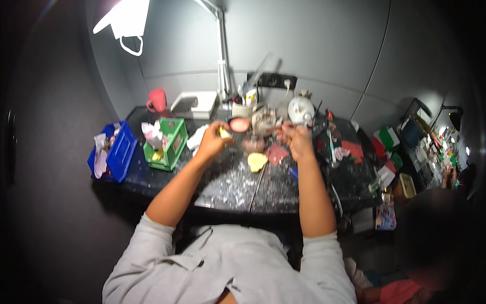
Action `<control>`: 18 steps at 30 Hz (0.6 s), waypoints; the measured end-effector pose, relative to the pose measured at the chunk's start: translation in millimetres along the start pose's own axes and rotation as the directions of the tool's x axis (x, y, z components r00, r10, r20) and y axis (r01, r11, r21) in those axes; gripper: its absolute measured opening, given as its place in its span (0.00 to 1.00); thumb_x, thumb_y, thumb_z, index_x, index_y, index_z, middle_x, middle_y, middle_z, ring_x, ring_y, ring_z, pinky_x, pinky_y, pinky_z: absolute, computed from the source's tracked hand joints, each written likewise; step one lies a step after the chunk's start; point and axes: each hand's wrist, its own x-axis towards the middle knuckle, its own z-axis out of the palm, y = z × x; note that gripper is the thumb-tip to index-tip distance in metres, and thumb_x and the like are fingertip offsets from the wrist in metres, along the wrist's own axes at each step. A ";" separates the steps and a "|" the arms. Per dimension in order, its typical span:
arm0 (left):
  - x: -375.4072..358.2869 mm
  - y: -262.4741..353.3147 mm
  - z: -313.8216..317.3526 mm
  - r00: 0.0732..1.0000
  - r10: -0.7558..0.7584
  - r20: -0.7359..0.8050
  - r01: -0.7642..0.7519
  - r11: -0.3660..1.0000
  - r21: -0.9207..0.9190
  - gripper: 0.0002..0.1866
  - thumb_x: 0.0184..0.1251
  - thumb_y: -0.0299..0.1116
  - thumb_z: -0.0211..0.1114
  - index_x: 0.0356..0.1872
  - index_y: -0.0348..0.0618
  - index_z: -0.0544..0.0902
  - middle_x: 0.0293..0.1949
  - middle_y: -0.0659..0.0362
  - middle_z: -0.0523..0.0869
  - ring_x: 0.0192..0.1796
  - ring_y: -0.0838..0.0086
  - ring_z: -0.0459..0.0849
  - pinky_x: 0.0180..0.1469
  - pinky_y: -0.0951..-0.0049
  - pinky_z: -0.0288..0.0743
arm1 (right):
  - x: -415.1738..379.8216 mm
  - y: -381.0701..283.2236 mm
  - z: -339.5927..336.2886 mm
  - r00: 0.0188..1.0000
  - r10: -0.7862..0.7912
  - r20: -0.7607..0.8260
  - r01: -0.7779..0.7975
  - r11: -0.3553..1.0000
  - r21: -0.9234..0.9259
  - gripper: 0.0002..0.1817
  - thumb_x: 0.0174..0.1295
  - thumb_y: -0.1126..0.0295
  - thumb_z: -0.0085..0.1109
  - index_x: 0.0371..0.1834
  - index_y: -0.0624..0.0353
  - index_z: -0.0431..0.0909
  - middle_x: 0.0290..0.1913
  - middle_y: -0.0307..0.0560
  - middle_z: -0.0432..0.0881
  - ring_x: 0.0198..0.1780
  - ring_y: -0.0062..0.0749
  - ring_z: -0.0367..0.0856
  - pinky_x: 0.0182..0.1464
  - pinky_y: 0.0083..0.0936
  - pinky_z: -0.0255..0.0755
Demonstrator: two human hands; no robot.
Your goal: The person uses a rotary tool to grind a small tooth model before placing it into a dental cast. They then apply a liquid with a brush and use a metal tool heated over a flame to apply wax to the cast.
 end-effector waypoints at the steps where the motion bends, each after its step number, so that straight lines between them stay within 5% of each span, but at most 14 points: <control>1: -0.2 8.0 -0.9 0.998 -0.042 0.049 0.047 0.993 -0.107 0.20 0.51 0.16 0.69 0.46 0.40 0.76 0.31 0.59 0.85 0.25 0.79 0.80 0.22 0.78 0.67 | -6.1 -4.0 6.7 0.999 0.001 -0.037 -0.001 1.000 0.012 0.09 0.68 0.76 0.62 0.49 0.65 0.76 0.45 0.52 0.86 0.42 0.35 0.88 0.43 0.28 0.87; 10: -4.3 19.0 -5.0 0.998 -0.058 0.035 0.059 0.997 -0.052 0.20 0.51 0.15 0.68 0.46 0.39 0.76 0.31 0.58 0.85 0.23 0.80 0.78 0.22 0.78 0.65 | -12.6 -13.9 9.6 0.999 -0.006 -0.044 0.007 1.000 0.029 0.12 0.70 0.75 0.61 0.52 0.68 0.74 0.47 0.54 0.85 0.43 0.35 0.88 0.44 0.28 0.87; 12: -6.2 23.2 -6.0 0.994 -0.094 0.055 0.095 0.995 -0.024 0.21 0.45 0.21 0.73 0.44 0.38 0.79 0.35 0.57 0.83 0.37 0.74 0.80 0.42 0.71 0.76 | -11.0 -12.2 7.5 0.998 0.008 -0.057 -0.007 1.000 0.026 0.13 0.70 0.75 0.61 0.53 0.68 0.73 0.47 0.54 0.85 0.44 0.35 0.88 0.44 0.28 0.87; 16: -5.6 18.5 -4.2 0.997 -0.052 0.052 0.053 0.998 -0.019 0.21 0.45 0.21 0.73 0.44 0.38 0.79 0.35 0.57 0.83 0.39 0.73 0.81 0.43 0.70 0.77 | -13.7 -13.8 9.7 0.999 0.004 -0.043 -0.003 1.000 0.018 0.13 0.70 0.74 0.61 0.52 0.68 0.73 0.47 0.55 0.85 0.44 0.35 0.88 0.44 0.28 0.87; 18: -4.7 19.5 -4.8 0.986 -0.151 0.066 0.157 0.984 -0.090 0.21 0.45 0.21 0.73 0.44 0.38 0.79 0.36 0.56 0.83 0.40 0.72 0.81 0.44 0.70 0.77 | -13.9 -14.4 10.2 0.999 0.005 -0.049 -0.004 1.000 0.022 0.12 0.71 0.73 0.61 0.52 0.68 0.74 0.47 0.55 0.86 0.43 0.34 0.88 0.44 0.28 0.87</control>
